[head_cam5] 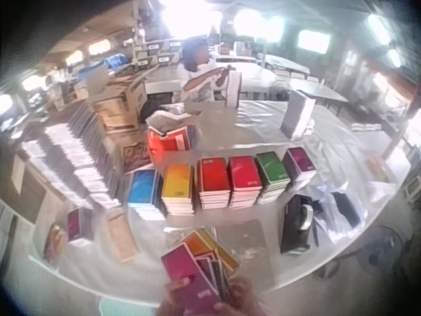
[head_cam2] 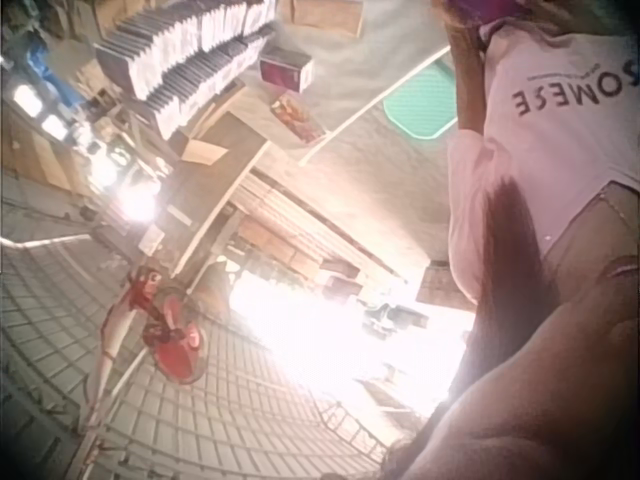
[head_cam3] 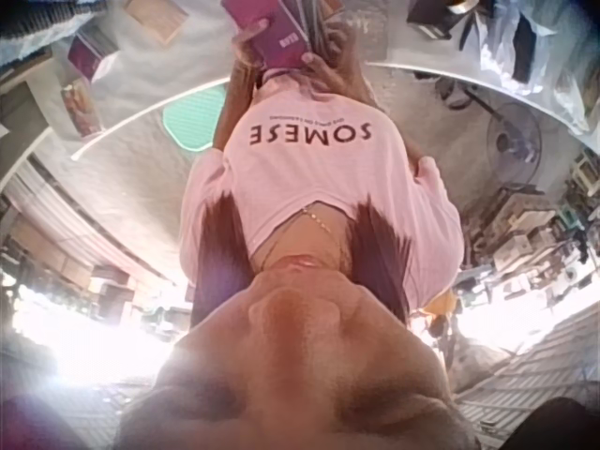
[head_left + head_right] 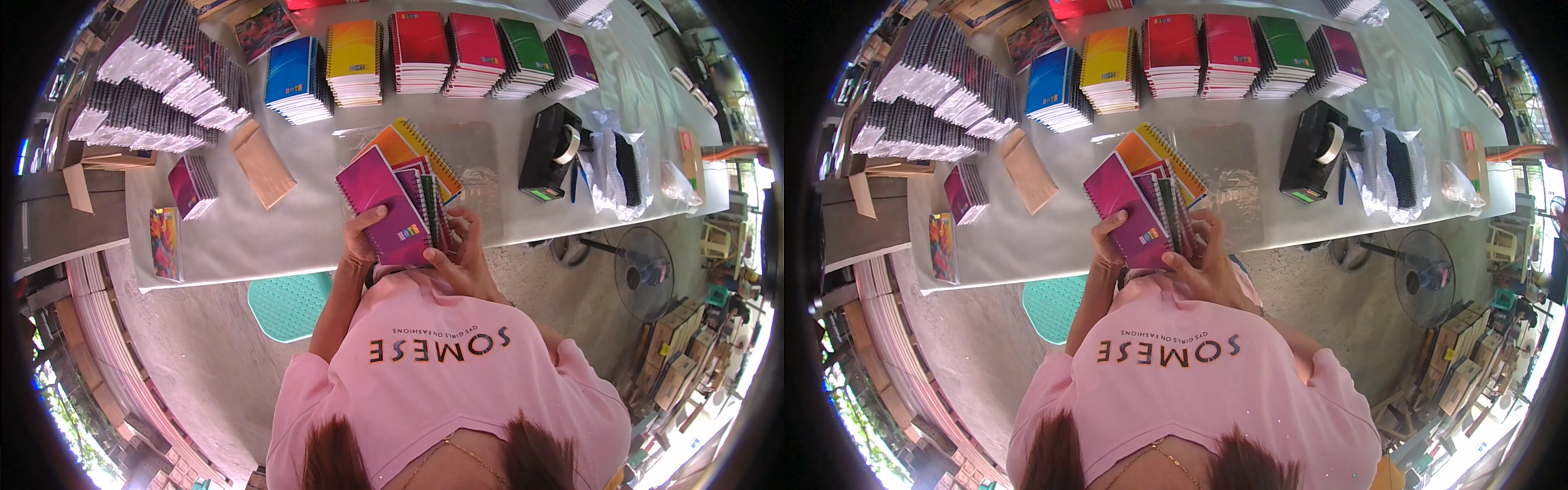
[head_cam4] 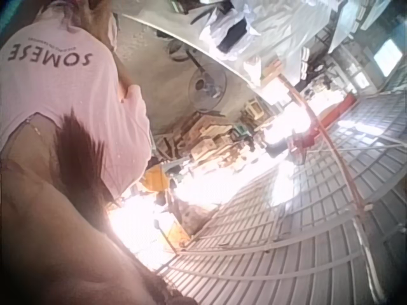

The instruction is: The person gathers different colored notebooks into stacks, places each stack into a clear plastic bag, and seals the bag using a tape dispenser.

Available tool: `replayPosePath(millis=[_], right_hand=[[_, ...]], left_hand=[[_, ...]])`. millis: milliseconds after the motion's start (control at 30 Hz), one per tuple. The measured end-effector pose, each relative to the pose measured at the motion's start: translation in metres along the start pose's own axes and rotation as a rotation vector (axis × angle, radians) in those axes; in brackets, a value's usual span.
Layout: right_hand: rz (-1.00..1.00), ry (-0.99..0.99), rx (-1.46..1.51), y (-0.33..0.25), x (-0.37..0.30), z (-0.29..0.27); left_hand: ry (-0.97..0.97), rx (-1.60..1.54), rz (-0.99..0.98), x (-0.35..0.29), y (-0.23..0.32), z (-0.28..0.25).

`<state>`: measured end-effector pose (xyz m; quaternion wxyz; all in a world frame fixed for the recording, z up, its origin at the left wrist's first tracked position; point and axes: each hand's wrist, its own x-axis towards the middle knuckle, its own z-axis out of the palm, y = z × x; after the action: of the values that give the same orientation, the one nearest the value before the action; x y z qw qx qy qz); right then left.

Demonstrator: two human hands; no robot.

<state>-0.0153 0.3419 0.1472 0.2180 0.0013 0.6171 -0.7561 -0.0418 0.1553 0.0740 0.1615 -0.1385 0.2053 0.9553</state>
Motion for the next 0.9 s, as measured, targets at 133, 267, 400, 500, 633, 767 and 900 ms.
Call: replayPosePath(millis=[133, 267, 400, 500, 633, 767, 900], right_hand=[[-0.165, 0.133, -0.292, 0.006, 0.008, -0.007], [-0.428, 0.414, -1.098, -0.004, 0.031, -0.012], [-0.41, 0.382, -0.934, -0.006, 0.048, -0.035], [-0.066, 0.267, -0.532, -0.015, 0.058, -0.059], [0.022, 0.115, -0.224, -0.039, 0.071, -0.092], [-0.055, 0.092, -0.152, -0.068, 0.097, -0.157], [-0.314, 0.403, -0.097, -0.121, 0.142, -0.247]], left_hand=[[0.072, 0.218, -0.014, -0.001, 0.005, 0.036], [0.133, 0.339, -0.072, 0.004, -0.003, 0.053], [0.061, 0.347, -0.04, 0.017, -0.017, 0.04], [0.012, 0.304, -0.021, 0.03, -0.026, 0.031], [-0.002, 0.241, -0.025, 0.045, -0.033, 0.039], [-0.035, 0.294, -0.121, 0.058, -0.028, 0.049], [0.081, 0.262, -0.086, 0.057, -0.023, 0.068]])
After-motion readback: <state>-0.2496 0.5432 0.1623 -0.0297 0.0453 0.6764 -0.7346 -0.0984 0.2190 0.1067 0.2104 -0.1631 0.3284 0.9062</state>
